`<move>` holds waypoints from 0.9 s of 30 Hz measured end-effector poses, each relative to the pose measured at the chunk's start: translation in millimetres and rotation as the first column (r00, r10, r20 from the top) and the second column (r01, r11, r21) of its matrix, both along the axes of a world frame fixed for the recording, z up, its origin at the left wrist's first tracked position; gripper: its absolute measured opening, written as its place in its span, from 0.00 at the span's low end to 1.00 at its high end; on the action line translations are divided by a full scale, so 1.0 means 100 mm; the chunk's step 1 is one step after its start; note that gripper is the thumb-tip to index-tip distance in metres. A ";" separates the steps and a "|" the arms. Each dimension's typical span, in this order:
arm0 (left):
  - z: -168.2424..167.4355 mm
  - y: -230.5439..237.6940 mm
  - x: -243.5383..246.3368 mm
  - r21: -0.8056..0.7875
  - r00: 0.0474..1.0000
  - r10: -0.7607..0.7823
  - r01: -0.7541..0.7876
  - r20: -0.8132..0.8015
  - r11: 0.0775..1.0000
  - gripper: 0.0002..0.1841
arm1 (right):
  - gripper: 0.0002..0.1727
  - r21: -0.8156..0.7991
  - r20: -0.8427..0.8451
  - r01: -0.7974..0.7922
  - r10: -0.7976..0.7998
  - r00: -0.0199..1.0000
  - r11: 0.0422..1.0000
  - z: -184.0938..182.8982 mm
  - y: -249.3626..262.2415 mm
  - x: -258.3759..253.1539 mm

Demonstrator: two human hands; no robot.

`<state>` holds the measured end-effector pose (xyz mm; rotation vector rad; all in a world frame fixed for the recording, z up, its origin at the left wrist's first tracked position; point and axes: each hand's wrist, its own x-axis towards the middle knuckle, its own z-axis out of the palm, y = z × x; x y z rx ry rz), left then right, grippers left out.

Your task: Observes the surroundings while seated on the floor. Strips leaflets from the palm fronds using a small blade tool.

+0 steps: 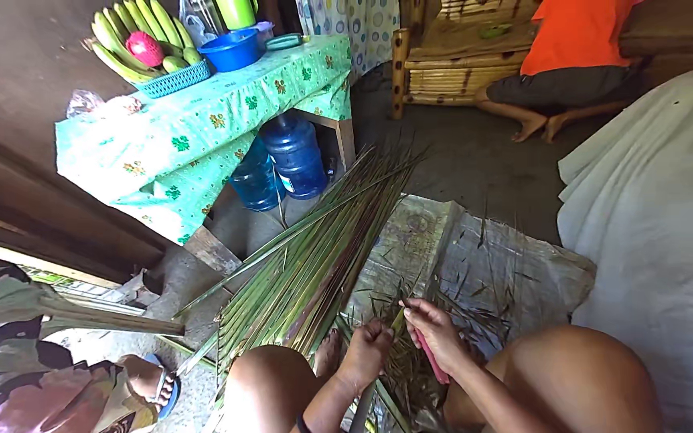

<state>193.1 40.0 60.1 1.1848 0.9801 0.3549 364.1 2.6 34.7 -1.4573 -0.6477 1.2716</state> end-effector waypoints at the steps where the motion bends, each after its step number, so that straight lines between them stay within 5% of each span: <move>1: 0.00 0.00 0.00 -0.015 1.000 0.000 0.000 0.007 1.000 0.11 | 0.12 0.006 -0.003 0.030 -0.030 1.000 1.000 -0.01 0.02 0.01; 16: 0.03 -0.04 -0.03 -0.075 0.999 -0.012 0.015 0.044 0.997 0.10 | 0.15 -0.002 -0.045 0.298 -0.297 0.954 0.955 -0.01 0.22 0.37; 22: 0.09 -0.01 -0.04 -0.219 0.995 0.035 -0.014 0.093 0.976 0.13 | 0.20 0.154 -0.071 -0.059 0.070 0.995 0.986 0.02 0.01 0.20; 27: 0.10 -0.02 -0.05 -0.333 0.982 0.046 0.018 0.181 0.943 0.14 | 0.16 0.182 -0.068 -0.105 0.119 0.991 0.978 -0.01 -0.01 0.10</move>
